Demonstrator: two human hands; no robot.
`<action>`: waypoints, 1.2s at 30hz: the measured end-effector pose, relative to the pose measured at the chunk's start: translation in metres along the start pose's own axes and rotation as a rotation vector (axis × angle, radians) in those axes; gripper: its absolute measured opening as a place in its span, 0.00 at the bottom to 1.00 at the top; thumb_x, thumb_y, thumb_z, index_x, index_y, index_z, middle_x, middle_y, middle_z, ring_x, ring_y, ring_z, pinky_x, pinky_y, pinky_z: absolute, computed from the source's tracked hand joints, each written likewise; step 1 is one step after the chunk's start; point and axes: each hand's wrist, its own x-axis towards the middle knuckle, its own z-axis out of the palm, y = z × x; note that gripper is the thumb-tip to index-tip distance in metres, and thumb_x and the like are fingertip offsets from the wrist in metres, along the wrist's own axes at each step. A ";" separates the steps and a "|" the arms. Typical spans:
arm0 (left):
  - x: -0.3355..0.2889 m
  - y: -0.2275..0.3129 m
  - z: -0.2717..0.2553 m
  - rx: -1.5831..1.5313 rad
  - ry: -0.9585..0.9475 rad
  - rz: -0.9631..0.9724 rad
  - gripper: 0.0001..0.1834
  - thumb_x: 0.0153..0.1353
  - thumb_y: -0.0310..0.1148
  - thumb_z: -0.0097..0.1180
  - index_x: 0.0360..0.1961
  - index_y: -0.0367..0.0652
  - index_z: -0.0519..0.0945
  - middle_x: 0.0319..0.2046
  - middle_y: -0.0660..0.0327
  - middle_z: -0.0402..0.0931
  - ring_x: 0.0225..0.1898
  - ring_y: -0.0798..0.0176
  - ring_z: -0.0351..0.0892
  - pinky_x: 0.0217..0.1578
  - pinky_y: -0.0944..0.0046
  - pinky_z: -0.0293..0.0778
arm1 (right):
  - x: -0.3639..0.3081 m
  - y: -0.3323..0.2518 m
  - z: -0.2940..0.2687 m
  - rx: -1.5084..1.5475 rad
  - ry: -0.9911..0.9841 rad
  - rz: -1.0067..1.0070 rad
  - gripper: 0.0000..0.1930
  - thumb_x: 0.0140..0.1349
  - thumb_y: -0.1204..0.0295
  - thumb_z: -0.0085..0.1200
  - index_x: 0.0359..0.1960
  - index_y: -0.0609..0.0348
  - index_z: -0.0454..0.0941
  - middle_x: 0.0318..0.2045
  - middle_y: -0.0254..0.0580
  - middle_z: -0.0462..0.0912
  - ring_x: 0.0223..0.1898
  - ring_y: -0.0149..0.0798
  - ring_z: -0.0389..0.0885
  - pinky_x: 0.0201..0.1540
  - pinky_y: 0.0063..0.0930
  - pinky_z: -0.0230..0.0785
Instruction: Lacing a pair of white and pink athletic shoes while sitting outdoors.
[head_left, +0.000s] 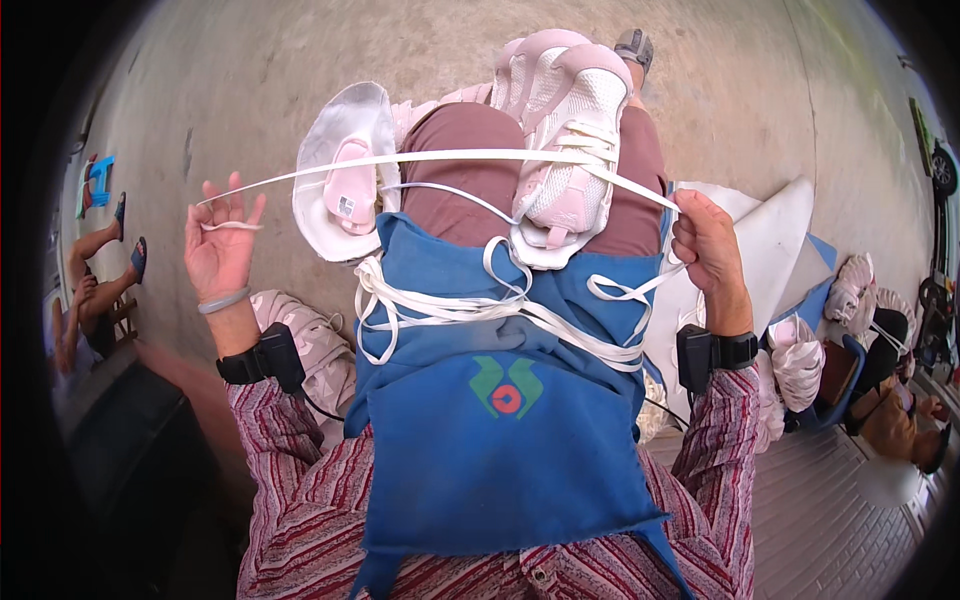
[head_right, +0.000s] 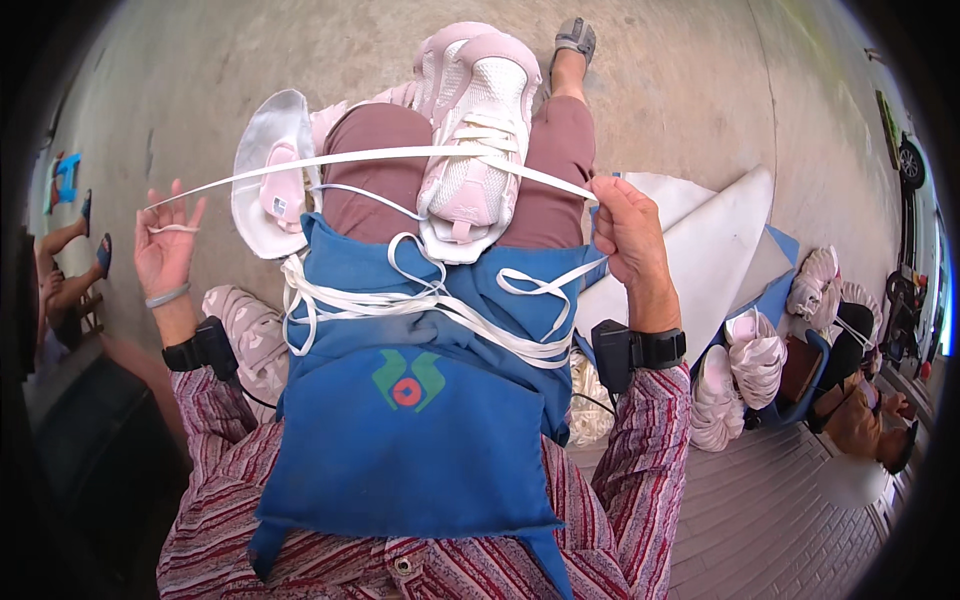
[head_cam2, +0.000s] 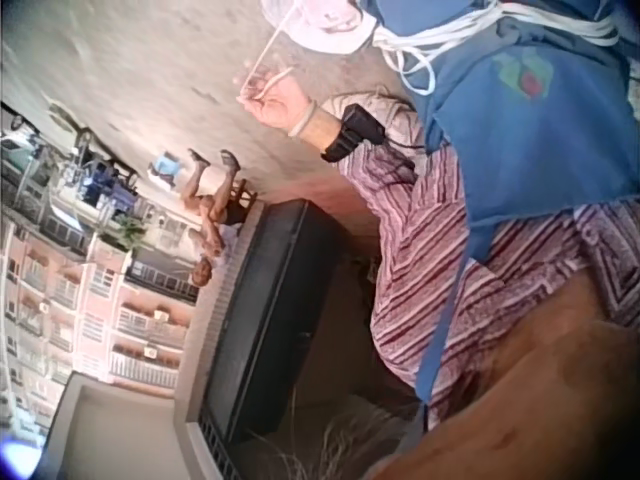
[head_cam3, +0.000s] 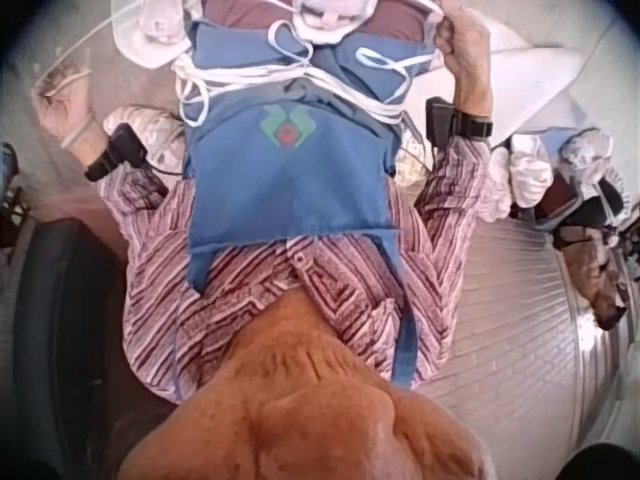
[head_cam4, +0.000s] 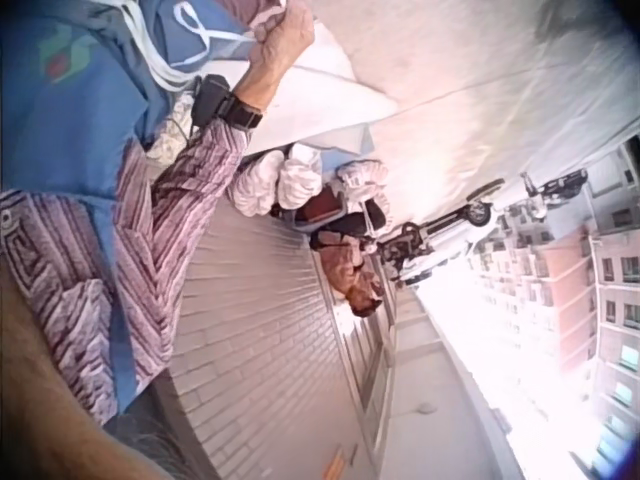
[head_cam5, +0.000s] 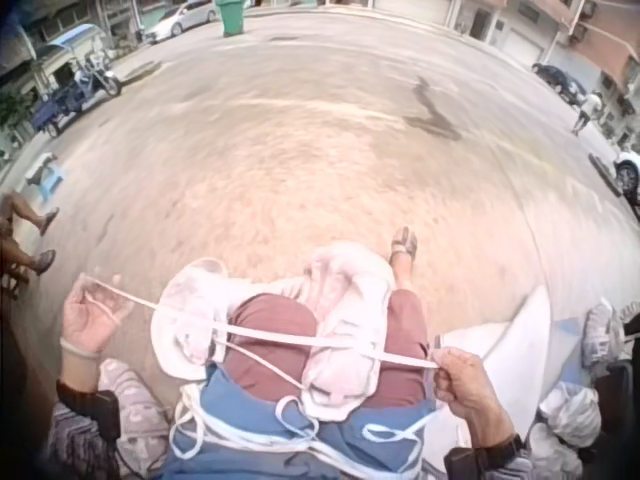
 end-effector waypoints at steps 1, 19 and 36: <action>-0.002 0.015 -0.010 -0.016 0.000 0.019 0.14 0.68 0.34 0.42 0.26 0.43 0.75 0.51 0.58 0.76 0.66 0.47 0.58 0.66 0.34 0.45 | 0.004 0.005 -0.003 0.057 0.049 0.002 0.10 0.64 0.67 0.53 0.33 0.63 0.77 0.12 0.21 0.59 0.11 0.17 0.51 0.12 0.15 0.44; 0.010 -0.106 0.128 0.871 -0.054 -0.074 0.11 0.65 0.31 0.52 0.45 0.36 0.74 0.33 0.62 0.77 0.34 0.69 0.77 0.38 0.70 0.73 | -0.023 -0.030 0.007 0.416 -0.317 -0.027 0.12 0.67 0.68 0.46 0.43 0.64 0.75 0.15 0.20 0.57 0.13 0.16 0.52 0.11 0.15 0.46; 0.033 -0.221 0.166 1.944 -0.653 0.276 0.07 0.62 0.29 0.49 0.34 0.36 0.76 0.28 0.52 0.74 0.31 0.49 0.75 0.33 0.57 0.70 | -0.062 -0.004 0.023 -0.971 -0.175 -0.711 0.20 0.50 0.88 0.44 0.45 0.61 0.76 0.43 0.48 0.74 0.44 0.48 0.77 0.46 0.33 0.71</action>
